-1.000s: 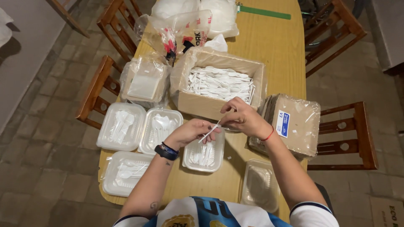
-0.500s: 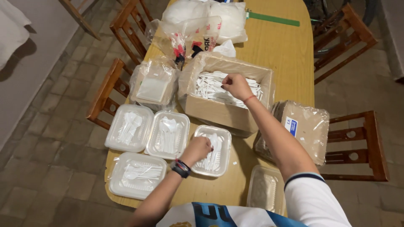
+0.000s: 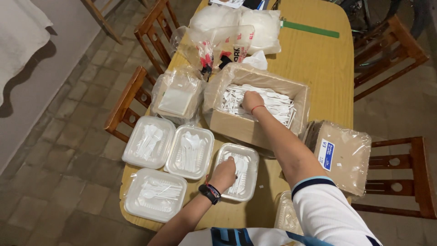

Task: The person picks up plastic spoons from a cardboard box and puts them into clear plastic containers and small plastic bags.

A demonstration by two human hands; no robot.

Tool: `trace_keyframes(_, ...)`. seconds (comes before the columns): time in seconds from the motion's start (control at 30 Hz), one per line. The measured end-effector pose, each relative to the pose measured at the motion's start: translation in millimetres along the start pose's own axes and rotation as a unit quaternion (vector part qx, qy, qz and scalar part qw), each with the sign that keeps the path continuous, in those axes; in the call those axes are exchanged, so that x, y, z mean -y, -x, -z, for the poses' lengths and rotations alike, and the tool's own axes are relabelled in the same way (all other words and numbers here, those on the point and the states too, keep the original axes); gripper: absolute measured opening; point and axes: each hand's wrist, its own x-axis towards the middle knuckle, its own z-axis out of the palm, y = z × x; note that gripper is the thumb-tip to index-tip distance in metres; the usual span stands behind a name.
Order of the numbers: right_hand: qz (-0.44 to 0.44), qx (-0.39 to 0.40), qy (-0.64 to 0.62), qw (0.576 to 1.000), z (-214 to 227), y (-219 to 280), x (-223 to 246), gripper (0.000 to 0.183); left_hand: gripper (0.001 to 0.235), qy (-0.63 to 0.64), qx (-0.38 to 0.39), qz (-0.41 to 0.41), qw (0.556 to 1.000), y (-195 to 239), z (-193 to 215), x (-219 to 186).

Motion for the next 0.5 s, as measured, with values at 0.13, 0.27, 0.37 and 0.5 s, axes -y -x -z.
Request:
trace_keyframes(0.13,0.008,-0.007,0.02,1.0,-0.1,0.8,-5.1,0.019,0.04,0.009,0.006,-0.003,1.0,4.9,11.7,-6.3)
trace_keyframes(0.27,-0.022,-0.019,0.014,0.999,24.8,14.2,-12.4,0.02,0.044,0.03,0.036,0.042,0.998,1.0,47.1,-26.7)
trace_keyframes(0.37,-0.047,-0.042,0.001,0.998,49.5,40.2,-25.0,0.019,0.027,0.117,0.031,0.048,0.992,-9.9,69.5,-34.1)
trace_keyframes(0.5,-0.059,-0.079,-0.065,0.993,92.1,104.5,-25.7,0.018,0.015,0.375,-0.007,0.035,0.926,-39.2,87.9,-40.5)
